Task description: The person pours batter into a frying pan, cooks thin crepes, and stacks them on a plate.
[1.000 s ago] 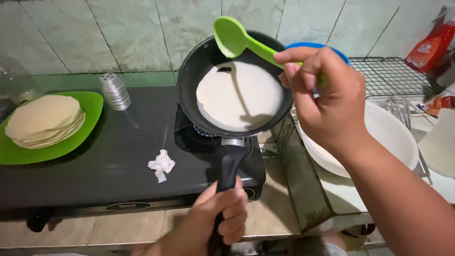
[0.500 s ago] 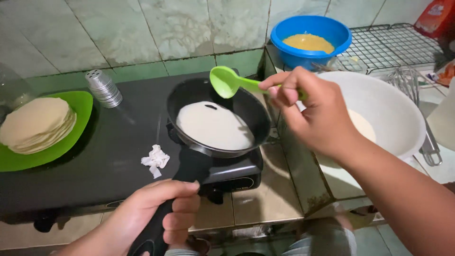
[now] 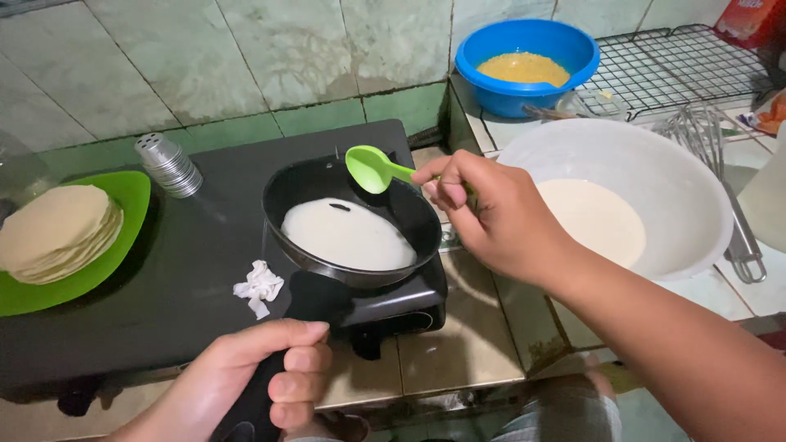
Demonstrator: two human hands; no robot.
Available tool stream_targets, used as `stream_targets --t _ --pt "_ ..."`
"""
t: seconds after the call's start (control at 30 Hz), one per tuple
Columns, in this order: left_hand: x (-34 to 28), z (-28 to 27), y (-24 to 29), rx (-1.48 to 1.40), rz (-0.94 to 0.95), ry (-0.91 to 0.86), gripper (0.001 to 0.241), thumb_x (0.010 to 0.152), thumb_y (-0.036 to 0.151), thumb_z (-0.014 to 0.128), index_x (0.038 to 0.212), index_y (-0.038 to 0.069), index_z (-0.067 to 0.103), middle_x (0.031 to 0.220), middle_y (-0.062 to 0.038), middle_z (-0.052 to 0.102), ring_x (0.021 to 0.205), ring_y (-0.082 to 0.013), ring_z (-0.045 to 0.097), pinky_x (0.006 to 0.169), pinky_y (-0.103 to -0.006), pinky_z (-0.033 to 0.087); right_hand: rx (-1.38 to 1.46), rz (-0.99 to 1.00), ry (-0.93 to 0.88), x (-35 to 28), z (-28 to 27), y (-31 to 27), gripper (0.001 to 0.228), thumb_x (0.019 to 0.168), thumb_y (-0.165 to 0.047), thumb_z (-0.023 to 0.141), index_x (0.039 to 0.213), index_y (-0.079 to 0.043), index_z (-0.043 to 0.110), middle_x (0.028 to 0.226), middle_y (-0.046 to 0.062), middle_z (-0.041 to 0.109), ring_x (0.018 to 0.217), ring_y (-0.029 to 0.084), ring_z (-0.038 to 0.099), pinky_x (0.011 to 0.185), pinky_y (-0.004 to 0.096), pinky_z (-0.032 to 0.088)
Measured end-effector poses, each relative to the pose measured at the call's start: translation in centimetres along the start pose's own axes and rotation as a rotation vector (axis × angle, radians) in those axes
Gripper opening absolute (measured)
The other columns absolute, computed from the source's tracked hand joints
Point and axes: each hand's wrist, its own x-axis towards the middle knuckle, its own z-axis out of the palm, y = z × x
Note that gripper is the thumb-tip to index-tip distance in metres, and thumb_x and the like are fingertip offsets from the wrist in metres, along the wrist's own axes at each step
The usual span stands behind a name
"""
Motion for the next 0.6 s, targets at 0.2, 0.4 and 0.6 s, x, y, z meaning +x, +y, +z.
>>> stream_targets --t 0.2,0.4,0.6 --pt "1.6 -1.6 -0.4 -0.079 0.005 -0.121 0.032 0.100 0.030 0.049 0.074 0.011 0.052 0.059 0.001 0.042 0.053 -0.0130 0.041 0.052 -0.0252 0.037 0.021 0.006 -0.011 -0.1 0.0 0.5 0.020 0.089 0.010 0.058 0.090 -0.004 0.043 0.107 0.016 0.074 0.092 0.019 0.075 0.070 0.029 0.058" --pt "3.1 -2.8 -1.7 -0.153 0.132 -0.394 0.025 0.105 0.027 0.044 0.086 0.012 0.053 0.065 0.004 0.041 0.055 -0.0105 0.039 0.051 -0.0246 0.036 0.054 -0.001 -0.075 0.6 -0.1 0.1 0.019 0.088 0.010 0.055 0.090 -0.004 0.042 0.092 0.014 0.068 0.107 0.021 0.074 0.069 0.028 0.059" --pt "5.6 -3.6 -4.8 -0.379 0.330 -0.490 0.021 0.106 0.024 0.040 0.101 0.007 0.052 0.072 0.004 0.043 0.055 -0.0068 0.040 0.048 -0.0229 0.036 0.012 -0.079 -0.150 2.3 0.2 -0.9 0.022 0.083 0.012 0.056 0.089 -0.003 0.043 0.114 0.015 0.072 0.093 0.026 0.072 0.070 0.033 0.057"
